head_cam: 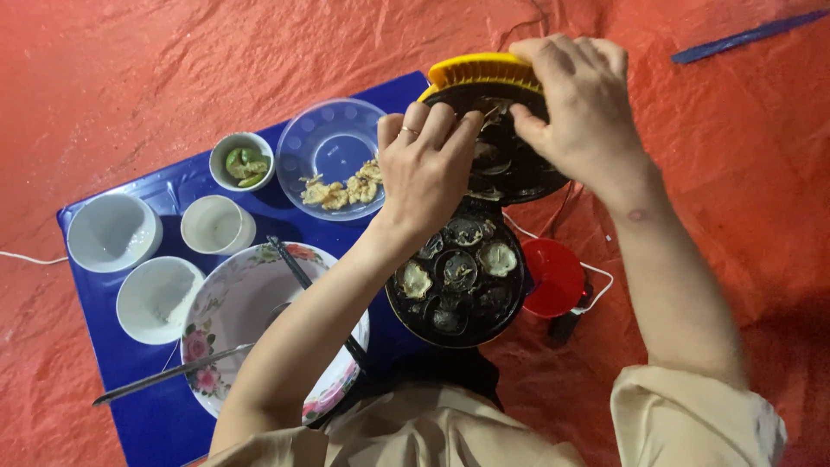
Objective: The person uses their hands to remove cooked food from a black, round, multi-cavity cooking pan. They transfer the food into a clear plastic bowl placed on a blue tray. The person also handles a yellow lid and a red bucket during the process.
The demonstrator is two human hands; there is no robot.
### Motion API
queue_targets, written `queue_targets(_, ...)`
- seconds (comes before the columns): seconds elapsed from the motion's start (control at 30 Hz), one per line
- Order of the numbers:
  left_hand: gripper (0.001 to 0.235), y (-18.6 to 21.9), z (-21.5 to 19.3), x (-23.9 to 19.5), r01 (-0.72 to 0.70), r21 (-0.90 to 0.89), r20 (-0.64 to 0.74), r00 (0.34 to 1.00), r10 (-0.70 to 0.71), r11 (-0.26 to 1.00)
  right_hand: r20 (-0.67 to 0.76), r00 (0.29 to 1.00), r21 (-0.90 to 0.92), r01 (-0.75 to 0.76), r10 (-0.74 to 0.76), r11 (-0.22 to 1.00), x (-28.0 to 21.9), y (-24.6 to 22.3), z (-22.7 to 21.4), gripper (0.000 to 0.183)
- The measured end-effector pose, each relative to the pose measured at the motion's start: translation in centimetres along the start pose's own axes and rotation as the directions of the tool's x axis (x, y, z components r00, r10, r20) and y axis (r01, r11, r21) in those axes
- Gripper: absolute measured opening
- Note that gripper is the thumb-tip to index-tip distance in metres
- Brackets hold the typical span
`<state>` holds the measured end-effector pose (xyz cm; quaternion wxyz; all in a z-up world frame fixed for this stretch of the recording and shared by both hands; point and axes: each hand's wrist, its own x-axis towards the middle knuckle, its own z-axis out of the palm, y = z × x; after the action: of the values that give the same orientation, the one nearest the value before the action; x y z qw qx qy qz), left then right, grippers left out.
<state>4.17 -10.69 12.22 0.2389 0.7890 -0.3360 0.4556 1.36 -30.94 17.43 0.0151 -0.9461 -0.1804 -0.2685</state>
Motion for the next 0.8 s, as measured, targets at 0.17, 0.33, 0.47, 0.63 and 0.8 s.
queue_targets(0.17,0.007,0.2,-1.3,0.0,0.045,-0.089,0.013,0.999,-0.044,0.995,-0.001,1.0,0.04,0.001,-0.001,0.999,-0.1,-0.5,-0.6,0.051)
queue_targets(0.33,0.01,-0.2,-2.4,-0.5,0.129,-0.208,0.098,0.989,-0.111,0.97,-0.042,0.997,-0.09,-0.061,0.058,0.994,0.3,-1.9,-0.2,0.044)
queue_targets(0.47,0.006,-0.3,-2.4,-1.5,0.182,-0.28,0.126,0.98,-0.152,0.943,-0.116,0.99,-0.204,-0.098,0.075,0.974,0.0,-2.4,0.7,0.048)
queue_targets(0.63,0.005,-0.7,-2.4,-2.3,0.233,-0.303,0.162,0.968,-0.191,0.924,-0.153,0.983,-0.231,-0.139,0.105,0.963,0.1,-3.1,1.5,0.046)
queue_targets(0.8,0.006,-0.8,-1.9,-2.6,0.297,-0.316,0.195,0.95,-0.245,0.901,-0.22,0.971,-0.276,-0.154,0.094,0.949,0.1,-3.2,2.1,0.045)
